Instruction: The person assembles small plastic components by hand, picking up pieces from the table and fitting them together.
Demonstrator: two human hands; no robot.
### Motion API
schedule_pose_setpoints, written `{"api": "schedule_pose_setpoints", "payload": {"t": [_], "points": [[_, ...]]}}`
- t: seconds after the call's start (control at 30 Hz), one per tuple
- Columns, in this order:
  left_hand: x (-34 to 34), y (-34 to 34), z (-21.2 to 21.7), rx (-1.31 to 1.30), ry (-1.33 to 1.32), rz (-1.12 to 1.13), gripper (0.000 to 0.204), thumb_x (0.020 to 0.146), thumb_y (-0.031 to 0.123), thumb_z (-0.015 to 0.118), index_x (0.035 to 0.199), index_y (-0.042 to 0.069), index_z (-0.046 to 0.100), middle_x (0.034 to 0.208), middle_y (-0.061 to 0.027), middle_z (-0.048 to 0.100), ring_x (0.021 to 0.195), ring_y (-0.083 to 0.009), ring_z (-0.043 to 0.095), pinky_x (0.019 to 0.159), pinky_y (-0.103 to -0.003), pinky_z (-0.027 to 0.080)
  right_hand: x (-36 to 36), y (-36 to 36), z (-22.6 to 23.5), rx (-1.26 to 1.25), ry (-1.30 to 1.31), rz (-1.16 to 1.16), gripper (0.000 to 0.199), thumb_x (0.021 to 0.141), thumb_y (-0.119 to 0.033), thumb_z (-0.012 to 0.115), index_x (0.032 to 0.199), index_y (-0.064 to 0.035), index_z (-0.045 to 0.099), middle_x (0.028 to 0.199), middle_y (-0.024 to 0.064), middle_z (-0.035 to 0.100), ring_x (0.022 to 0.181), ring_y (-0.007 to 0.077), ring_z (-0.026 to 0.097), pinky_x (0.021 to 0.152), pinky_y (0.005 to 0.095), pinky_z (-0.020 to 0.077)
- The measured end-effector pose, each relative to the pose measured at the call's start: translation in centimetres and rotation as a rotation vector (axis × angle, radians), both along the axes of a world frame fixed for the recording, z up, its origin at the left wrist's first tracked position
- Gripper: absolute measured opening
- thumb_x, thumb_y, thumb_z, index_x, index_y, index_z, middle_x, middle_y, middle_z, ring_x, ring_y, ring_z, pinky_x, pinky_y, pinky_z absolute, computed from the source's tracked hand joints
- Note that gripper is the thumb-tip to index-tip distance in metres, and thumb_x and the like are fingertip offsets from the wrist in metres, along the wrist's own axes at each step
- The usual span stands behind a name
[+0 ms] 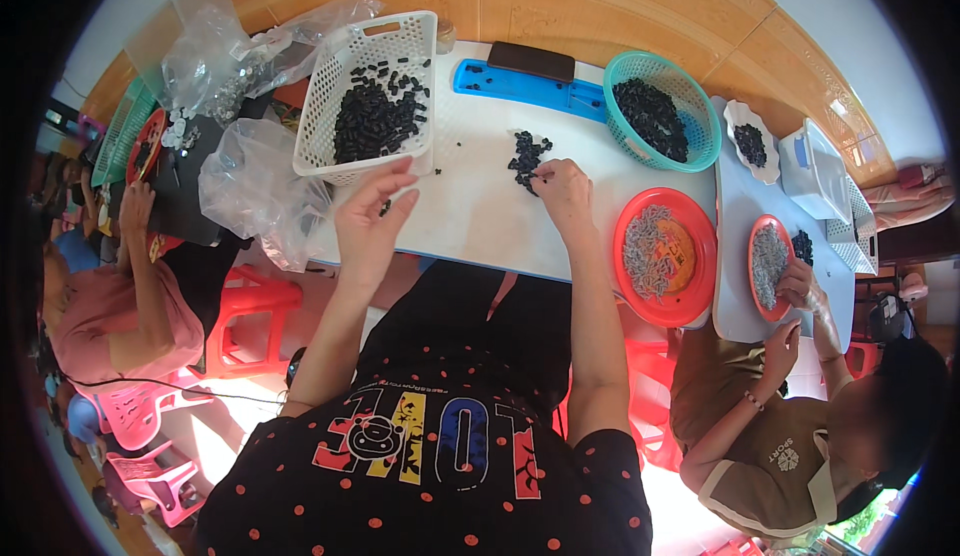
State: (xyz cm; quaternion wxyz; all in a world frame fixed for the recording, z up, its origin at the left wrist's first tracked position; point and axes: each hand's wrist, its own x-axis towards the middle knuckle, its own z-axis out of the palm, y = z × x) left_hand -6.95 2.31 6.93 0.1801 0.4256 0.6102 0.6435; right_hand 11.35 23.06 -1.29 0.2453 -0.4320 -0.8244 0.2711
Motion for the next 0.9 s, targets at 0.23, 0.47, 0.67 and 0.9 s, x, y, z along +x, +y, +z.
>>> {"api": "schedule_pose_setpoints", "payload": {"t": [0.23,0.47,0.67,0.9], "points": [[3.8,0.9,-0.3,-0.124,-0.116,-0.141,0.016,0.082,0.002,0.066,0.097,0.002,0.069,0.107,-0.0089,0.067,0.097,-0.0161,0.063,0.087,-0.028,0.047,0.5,-2.4,2.7,-0.35,0.236,-0.09,0.013,0.078,-0.007,0.07,0.089,-0.0001,0.07,0.082,0.0104,0.07,0.076,0.0174,0.067,0.073,0.0279,0.0516],[6.9,2.2,0.1,-0.079,-0.2,-0.309,0.026,0.083,-0.003,0.066,0.108,0.001,0.068,0.096,-0.0063,0.063,0.089,-0.0118,0.061,0.079,-0.023,0.048,2.7,-8.8,2.9,-0.963,1.225,0.226,0.014,0.083,0.007,0.062,0.095,0.0022,0.067,0.091,0.0098,0.068,0.086,0.0149,0.063,0.08,0.0266,0.0491],[8.3,2.3,-0.8,-0.05,-0.153,-0.468,0.028,0.081,-0.01,0.064,0.106,0.0,0.069,0.099,-0.0054,0.059,0.091,-0.0112,0.057,0.076,-0.021,0.046,4.5,-12.5,3.7,-1.056,1.305,0.115,0.009,0.085,0.001,0.064,0.094,0.0022,0.067,0.089,0.0073,0.067,0.085,0.0131,0.062,0.078,0.0248,0.0478],[9.3,1.0,-1.3,-0.151,-0.507,-0.506,0.017,0.084,-0.006,0.064,0.1,-0.003,0.066,0.094,-0.0108,0.067,0.081,-0.0149,0.064,0.078,-0.025,0.051,15.6,-10.0,4.5,-0.265,0.485,-0.496,0.016,0.088,-0.013,0.064,0.094,0.0002,0.07,0.08,0.0037,0.068,0.071,0.0131,0.065,0.062,0.0295,0.0493]]}}
